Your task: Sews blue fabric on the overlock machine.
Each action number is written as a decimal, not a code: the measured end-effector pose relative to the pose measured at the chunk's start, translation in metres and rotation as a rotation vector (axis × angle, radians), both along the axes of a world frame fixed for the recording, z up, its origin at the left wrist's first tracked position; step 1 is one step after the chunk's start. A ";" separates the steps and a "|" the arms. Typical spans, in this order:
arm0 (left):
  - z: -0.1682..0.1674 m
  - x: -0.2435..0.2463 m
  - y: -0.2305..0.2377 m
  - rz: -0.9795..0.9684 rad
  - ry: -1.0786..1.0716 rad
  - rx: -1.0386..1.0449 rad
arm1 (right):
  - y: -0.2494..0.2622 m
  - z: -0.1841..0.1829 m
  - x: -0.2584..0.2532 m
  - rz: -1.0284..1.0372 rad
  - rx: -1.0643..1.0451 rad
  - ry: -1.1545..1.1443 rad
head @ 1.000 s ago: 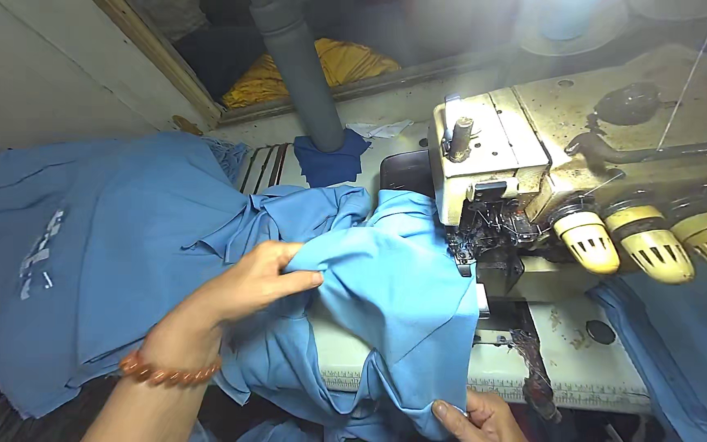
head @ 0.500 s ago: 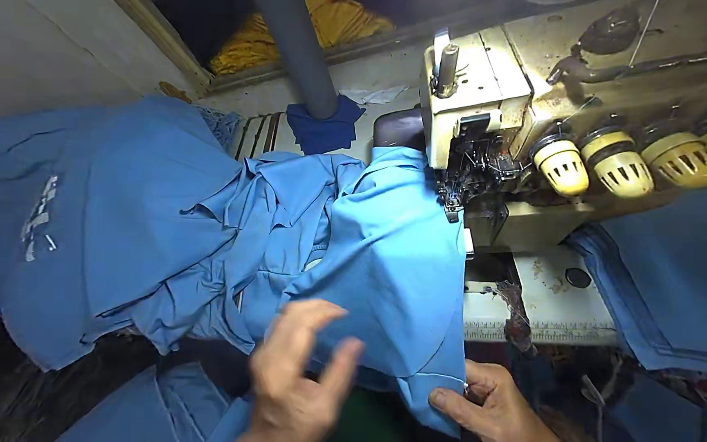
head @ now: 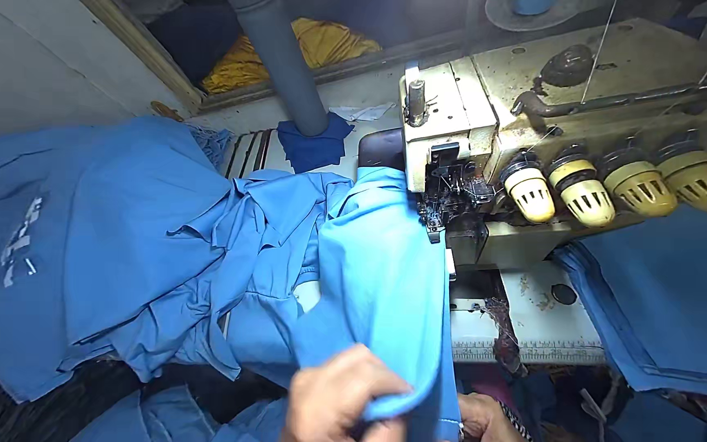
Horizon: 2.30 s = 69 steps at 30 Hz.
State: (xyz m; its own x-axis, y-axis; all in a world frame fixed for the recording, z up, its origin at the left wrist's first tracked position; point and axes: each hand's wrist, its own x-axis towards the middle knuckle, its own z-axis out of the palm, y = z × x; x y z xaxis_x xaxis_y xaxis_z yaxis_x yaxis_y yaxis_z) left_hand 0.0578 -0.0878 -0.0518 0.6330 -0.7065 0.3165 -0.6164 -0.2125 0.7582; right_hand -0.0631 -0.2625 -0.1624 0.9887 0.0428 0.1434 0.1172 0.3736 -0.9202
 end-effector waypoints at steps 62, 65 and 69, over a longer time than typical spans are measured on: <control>0.012 0.084 -0.063 0.148 -0.505 0.261 | -0.014 -0.012 -0.001 -0.643 -0.632 -0.012; 0.013 0.088 -0.080 0.124 -0.571 0.434 | -0.016 -0.012 0.030 -0.737 -0.489 -0.073; 0.030 0.095 -0.076 0.051 -0.555 0.561 | -0.015 -0.007 0.055 -0.684 -0.328 -0.027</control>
